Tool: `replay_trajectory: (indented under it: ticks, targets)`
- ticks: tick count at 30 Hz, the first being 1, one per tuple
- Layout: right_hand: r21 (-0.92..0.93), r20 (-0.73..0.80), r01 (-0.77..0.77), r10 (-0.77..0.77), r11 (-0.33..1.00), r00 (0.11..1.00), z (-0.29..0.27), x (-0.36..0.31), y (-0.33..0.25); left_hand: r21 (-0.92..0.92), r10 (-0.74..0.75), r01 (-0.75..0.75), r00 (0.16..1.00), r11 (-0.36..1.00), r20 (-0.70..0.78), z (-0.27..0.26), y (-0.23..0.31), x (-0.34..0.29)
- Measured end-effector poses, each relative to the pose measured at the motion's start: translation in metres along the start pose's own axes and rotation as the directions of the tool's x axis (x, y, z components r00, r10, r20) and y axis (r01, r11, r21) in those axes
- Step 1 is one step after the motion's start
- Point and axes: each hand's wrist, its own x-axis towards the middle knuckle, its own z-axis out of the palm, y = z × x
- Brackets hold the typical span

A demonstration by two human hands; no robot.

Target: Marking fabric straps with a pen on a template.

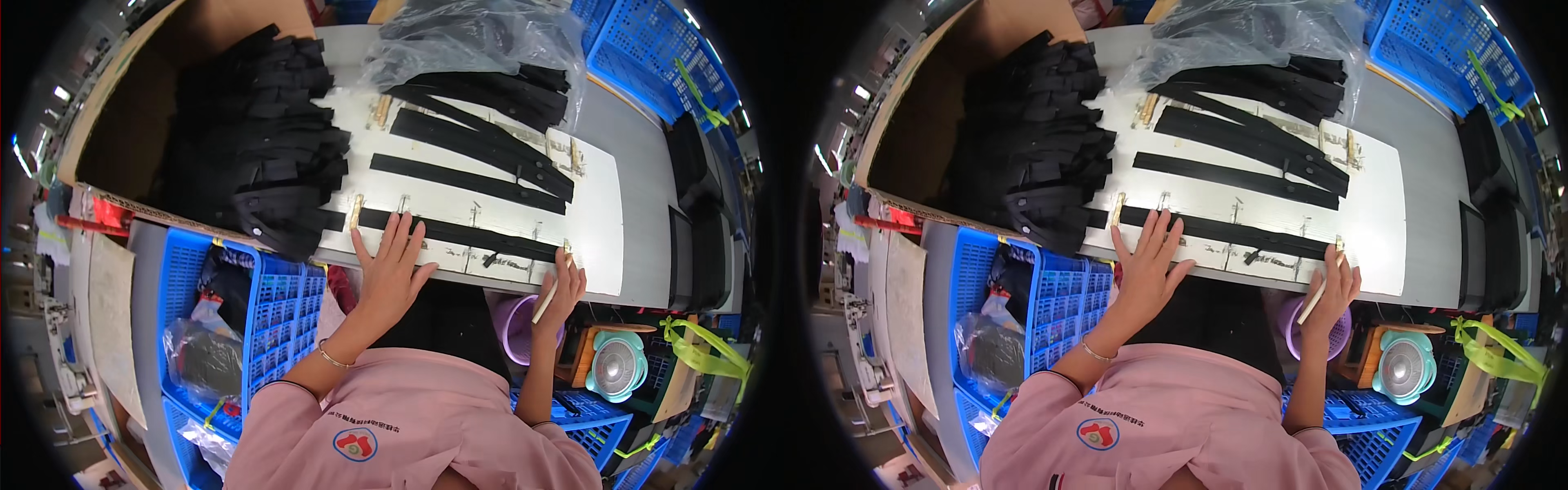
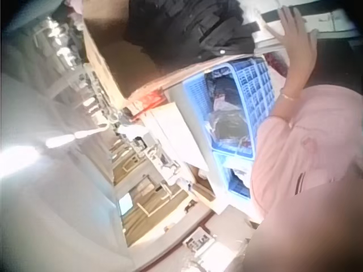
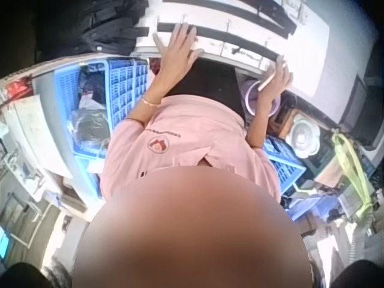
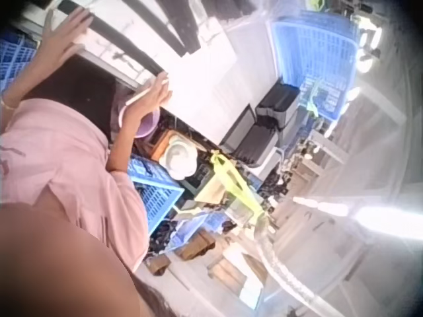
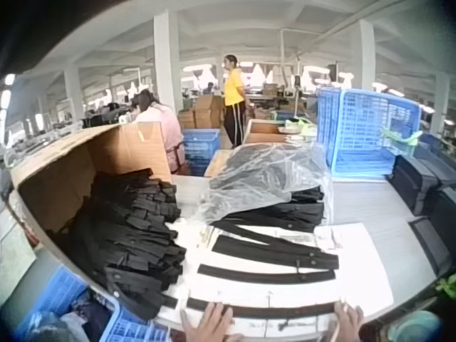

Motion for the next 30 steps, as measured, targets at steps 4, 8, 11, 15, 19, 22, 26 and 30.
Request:
replay_trajectory:
  ticks: [4, 8, 11, 15, 19, 22, 26, 30]
  targets:
    - [-0.005, -0.038, 0.019, -0.019, 1.000, 0.999, 0.000, 0.000, -0.007, -0.006, -0.072, 0.072, 0.997, 0.997, -0.016, -0.009, -0.018, -0.005]
    - [-0.040, 0.010, 0.000, 0.000, 0.999, 1.000, -0.002, 0.001, -0.011, 0.011, -0.106, 0.106, 0.994, 0.994, -0.041, -0.014, -0.038, -0.011]
    - [-0.056, 0.011, -0.011, 0.012, 0.998, 1.000, -0.010, 0.011, -0.022, -0.001, -0.108, 0.108, 0.993, 0.994, -0.049, -0.015, -0.039, -0.011]
    - [0.182, -0.031, -0.018, 0.024, 0.983, 0.999, -0.022, 0.037, -0.077, 0.004, -0.102, 0.103, 0.993, 0.995, -0.057, -0.014, -0.039, -0.010]
    - [0.700, 0.264, -0.243, 0.073, 0.672, 0.962, -0.008, 0.061, -0.139, -0.005, -0.106, 0.106, 0.992, 0.994, -0.064, -0.014, -0.040, -0.010]
    - [0.776, 0.509, -0.467, 0.017, 0.423, 0.861, 0.005, 0.080, -0.181, -0.027, -0.114, 0.112, 0.991, 0.993, -0.073, -0.015, -0.041, -0.011]
    - [0.789, 0.521, -0.473, -0.019, 0.393, 0.853, 0.047, 0.084, -0.202, -0.071, -0.128, 0.123, 0.989, 0.990, -0.069, -0.013, -0.040, -0.008]
    - [0.795, 0.461, -0.391, -0.044, 0.463, 0.886, 0.058, 0.080, -0.208, -0.056, -0.116, 0.110, 0.988, 0.992, -0.103, -0.012, -0.042, -0.009]
